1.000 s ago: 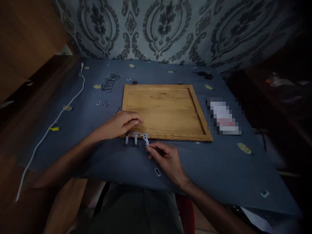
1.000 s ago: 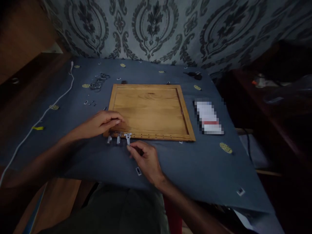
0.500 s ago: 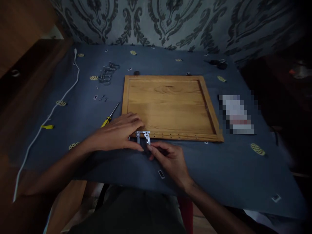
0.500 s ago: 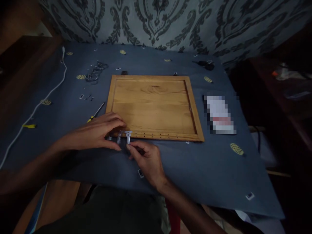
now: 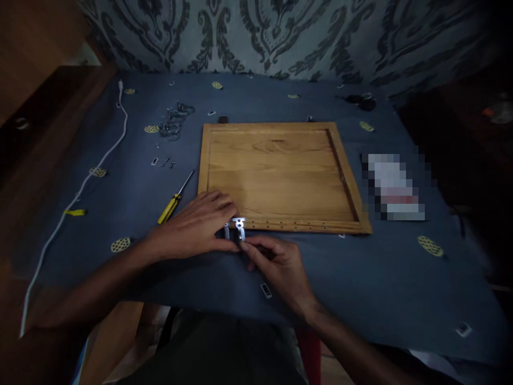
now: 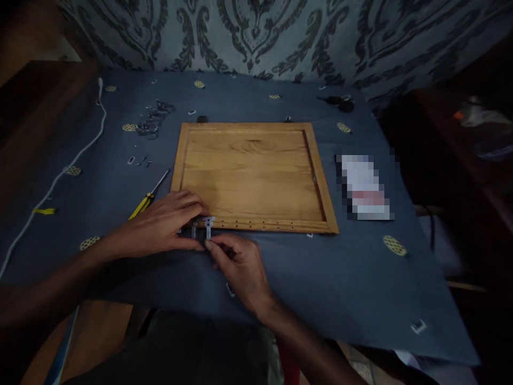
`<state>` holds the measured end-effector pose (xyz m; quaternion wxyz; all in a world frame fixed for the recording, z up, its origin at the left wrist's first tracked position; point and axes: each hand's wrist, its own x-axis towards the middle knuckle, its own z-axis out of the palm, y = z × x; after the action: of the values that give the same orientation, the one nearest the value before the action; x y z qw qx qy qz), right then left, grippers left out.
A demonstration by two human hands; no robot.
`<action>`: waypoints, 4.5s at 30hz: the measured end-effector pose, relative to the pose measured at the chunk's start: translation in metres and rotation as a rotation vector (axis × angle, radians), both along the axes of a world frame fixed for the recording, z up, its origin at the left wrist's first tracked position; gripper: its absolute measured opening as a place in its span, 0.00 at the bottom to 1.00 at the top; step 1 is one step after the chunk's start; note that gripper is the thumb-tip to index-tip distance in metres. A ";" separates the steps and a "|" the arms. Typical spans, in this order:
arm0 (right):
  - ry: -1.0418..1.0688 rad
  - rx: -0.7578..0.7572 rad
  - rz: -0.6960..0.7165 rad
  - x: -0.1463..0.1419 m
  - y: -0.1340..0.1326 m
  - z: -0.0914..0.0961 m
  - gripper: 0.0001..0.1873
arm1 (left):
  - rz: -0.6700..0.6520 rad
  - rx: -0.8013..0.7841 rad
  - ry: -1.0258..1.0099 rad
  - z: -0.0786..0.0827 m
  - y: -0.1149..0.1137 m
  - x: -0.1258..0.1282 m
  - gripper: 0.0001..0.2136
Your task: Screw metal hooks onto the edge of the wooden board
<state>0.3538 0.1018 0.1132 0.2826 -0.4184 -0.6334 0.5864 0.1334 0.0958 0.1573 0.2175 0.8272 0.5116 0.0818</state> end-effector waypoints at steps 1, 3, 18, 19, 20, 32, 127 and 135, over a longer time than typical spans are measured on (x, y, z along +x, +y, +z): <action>-0.001 -0.006 -0.003 0.000 0.000 0.000 0.11 | 0.001 -0.002 0.003 0.000 0.000 0.000 0.20; -0.006 -0.013 -0.004 -0.001 0.000 0.000 0.11 | -0.002 -0.010 0.009 0.000 0.000 0.000 0.20; -0.037 0.044 -0.008 -0.002 0.001 -0.001 0.10 | 0.011 -0.104 0.027 0.014 0.003 -0.002 0.23; -0.039 0.038 -0.008 -0.002 0.001 -0.001 0.11 | 0.014 -0.101 0.026 0.014 0.003 -0.002 0.23; -0.040 0.036 -0.008 -0.002 0.001 0.000 0.11 | 0.016 -0.097 0.025 0.013 0.003 -0.002 0.24; -0.040 0.056 0.004 -0.001 0.001 0.000 0.11 | 0.012 -0.006 0.037 0.003 -0.003 0.009 0.23; -0.368 1.212 0.331 0.027 0.035 -0.016 0.17 | 0.172 -0.023 -0.230 0.016 -0.005 0.008 0.14; -0.381 1.255 0.315 0.026 0.036 -0.015 0.16 | 0.325 0.097 -0.237 0.026 0.006 -0.012 0.12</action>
<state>0.3794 0.1382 0.0977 0.2667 -0.1738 -0.9463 0.0573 0.1216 0.1019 0.1830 0.2202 0.7279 0.6046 0.2370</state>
